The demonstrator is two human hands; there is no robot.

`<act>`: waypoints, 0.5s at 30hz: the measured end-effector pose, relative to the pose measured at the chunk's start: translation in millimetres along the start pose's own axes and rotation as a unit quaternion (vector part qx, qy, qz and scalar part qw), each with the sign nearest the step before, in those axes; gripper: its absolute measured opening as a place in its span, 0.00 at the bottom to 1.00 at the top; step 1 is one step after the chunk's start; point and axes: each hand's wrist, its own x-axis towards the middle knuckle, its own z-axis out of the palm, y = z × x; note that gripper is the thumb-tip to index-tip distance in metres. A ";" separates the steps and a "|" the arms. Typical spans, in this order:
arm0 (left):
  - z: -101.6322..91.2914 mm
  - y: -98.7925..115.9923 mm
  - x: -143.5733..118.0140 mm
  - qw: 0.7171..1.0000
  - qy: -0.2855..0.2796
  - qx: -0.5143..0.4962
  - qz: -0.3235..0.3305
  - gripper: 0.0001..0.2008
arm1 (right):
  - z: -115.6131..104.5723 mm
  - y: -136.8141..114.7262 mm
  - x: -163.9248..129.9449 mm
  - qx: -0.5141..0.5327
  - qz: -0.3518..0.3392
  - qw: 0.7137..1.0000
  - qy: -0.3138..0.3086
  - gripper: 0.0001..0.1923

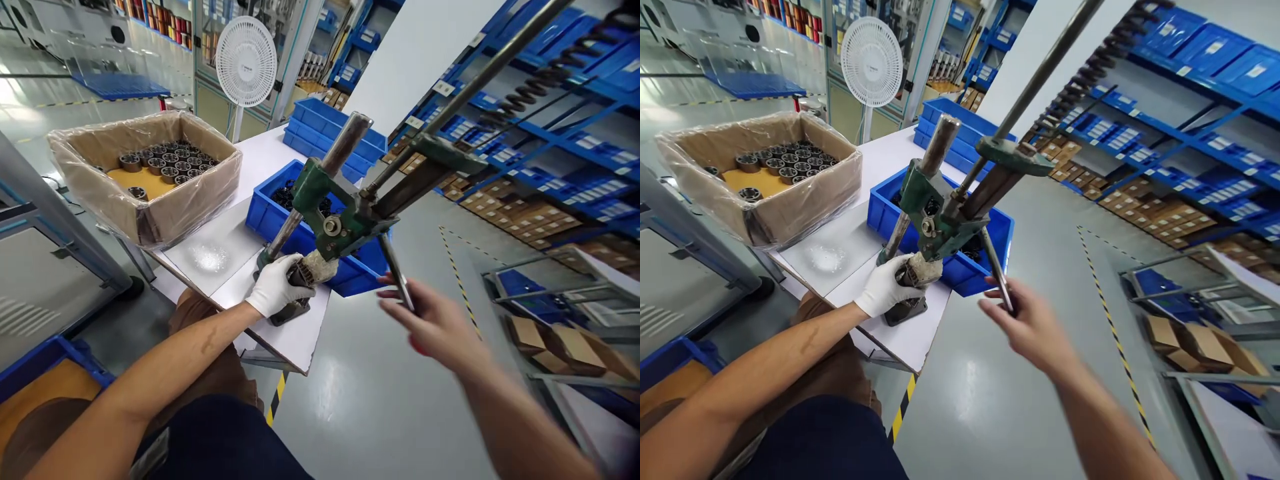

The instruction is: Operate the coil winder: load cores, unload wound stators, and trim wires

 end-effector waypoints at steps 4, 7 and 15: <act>-0.7 0.4 -1.5 0.999 -0.018 -0.029 -0.005 0.39 | 48.8 26.5 13.9 0.158 0.144 0.970 -0.121 0.36; -2.2 3.0 -2.3 1.000 -0.012 -0.023 0.000 0.38 | 56.0 34.3 22.7 0.177 0.134 0.959 -0.176 0.28; -1.8 3.0 -3.9 0.999 0.004 0.007 0.035 0.34 | 129.8 58.5 47.4 0.133 0.054 0.983 0.111 0.25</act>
